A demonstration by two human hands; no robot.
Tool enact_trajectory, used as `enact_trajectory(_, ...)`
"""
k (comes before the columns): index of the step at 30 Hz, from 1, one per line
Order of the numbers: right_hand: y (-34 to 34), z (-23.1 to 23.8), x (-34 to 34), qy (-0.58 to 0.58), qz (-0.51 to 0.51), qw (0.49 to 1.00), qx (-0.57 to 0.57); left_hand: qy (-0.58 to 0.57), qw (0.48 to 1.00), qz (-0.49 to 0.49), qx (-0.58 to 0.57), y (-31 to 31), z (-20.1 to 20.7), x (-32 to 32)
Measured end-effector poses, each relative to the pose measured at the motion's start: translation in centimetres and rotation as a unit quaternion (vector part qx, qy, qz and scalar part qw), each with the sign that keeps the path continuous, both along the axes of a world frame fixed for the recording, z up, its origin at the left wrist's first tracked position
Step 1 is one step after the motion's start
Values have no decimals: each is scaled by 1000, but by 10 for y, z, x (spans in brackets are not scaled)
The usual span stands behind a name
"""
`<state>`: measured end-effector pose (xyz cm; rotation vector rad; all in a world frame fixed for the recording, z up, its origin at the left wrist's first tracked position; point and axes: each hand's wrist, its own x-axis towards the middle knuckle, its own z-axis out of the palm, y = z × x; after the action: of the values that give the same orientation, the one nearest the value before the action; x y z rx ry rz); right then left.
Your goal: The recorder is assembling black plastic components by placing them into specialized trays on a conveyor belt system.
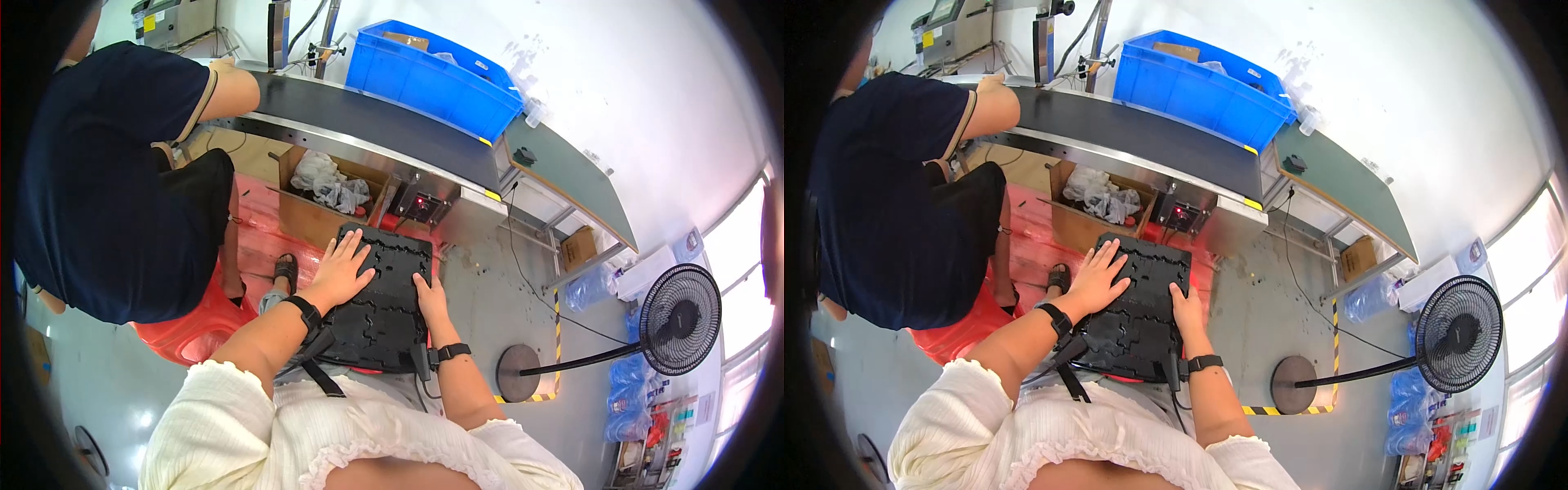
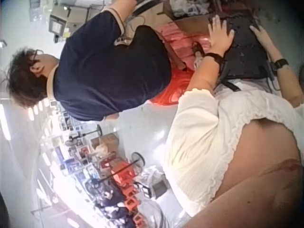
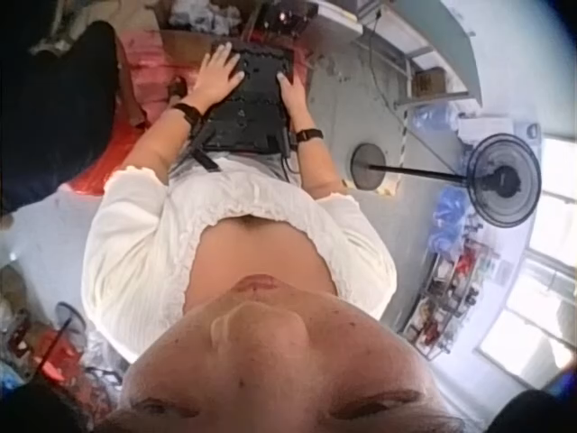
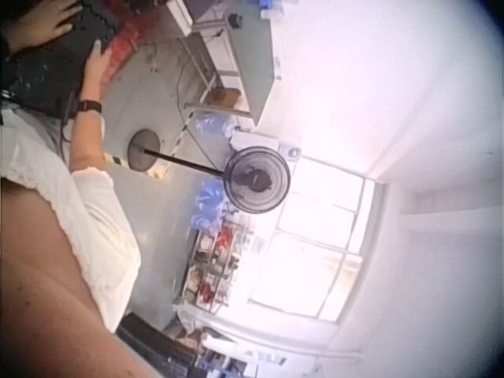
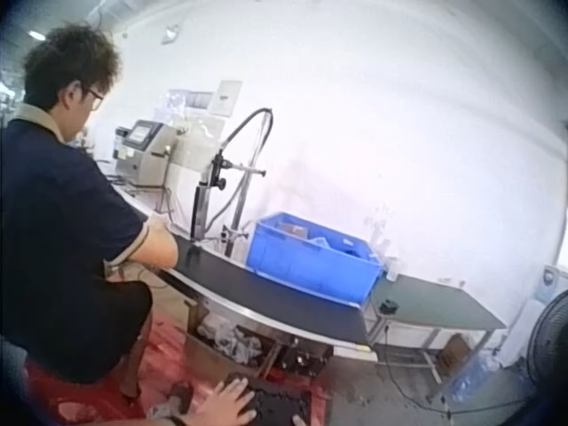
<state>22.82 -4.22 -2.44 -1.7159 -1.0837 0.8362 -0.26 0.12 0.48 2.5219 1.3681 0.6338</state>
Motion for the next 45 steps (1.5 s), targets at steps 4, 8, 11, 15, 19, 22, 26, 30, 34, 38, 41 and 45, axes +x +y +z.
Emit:
enact_trajectory(4, -3, 11, -5, -2, -3, 1000, -11, -4, 1000, 0, 2, 1, -2, 0)
enact_trajectory(8, -3, 11, -3, 14, 0, 1000, -14, -2, 1000, -1, -2, 0, 0, 0)
enact_trajectory(11, -5, 15, -5, 34, 9, 999, -22, 5, 1000, 2, -2, 1, -2, 1)
enact_trajectory(15, -1, 13, -5, -275, -23, 960, -49, 12, 1000, -1, -1, 0, 0, 2)
enact_trajectory(19, 0, 61, -17, -303, 13, 937, 170, 16, 1000, -6, -8, 0, 5, 3)
enact_trajectory(22, -28, 179, -58, 108, 205, 947, 221, 10, 1000, 6, 0, 0, -4, -4)
enact_trajectory(26, -97, 284, -88, 137, 379, 802, 441, 32, 999, -11, 3, 3, -2, -3)
enact_trajectory(30, -112, 283, -87, 167, 376, 814, 410, 24, 1000, 8, -11, 3, 2, -5)
enact_trajectory(34, -134, 291, -84, 165, 371, 824, 395, 11, 1000, -4, -2, 7, 3, 3)
enact_trajectory(38, -136, 293, -86, 183, 400, 814, 378, 17, 1000, 2, -5, 4, -2, -3)
enact_trajectory(41, -135, 295, -90, 197, 427, 803, 365, 18, 1000, 4, -14, 1, -2, -5)
enact_trajectory(45, -135, 296, -95, 215, 455, 793, 342, 25, 1000, -8, -2, 3, 1, 5)
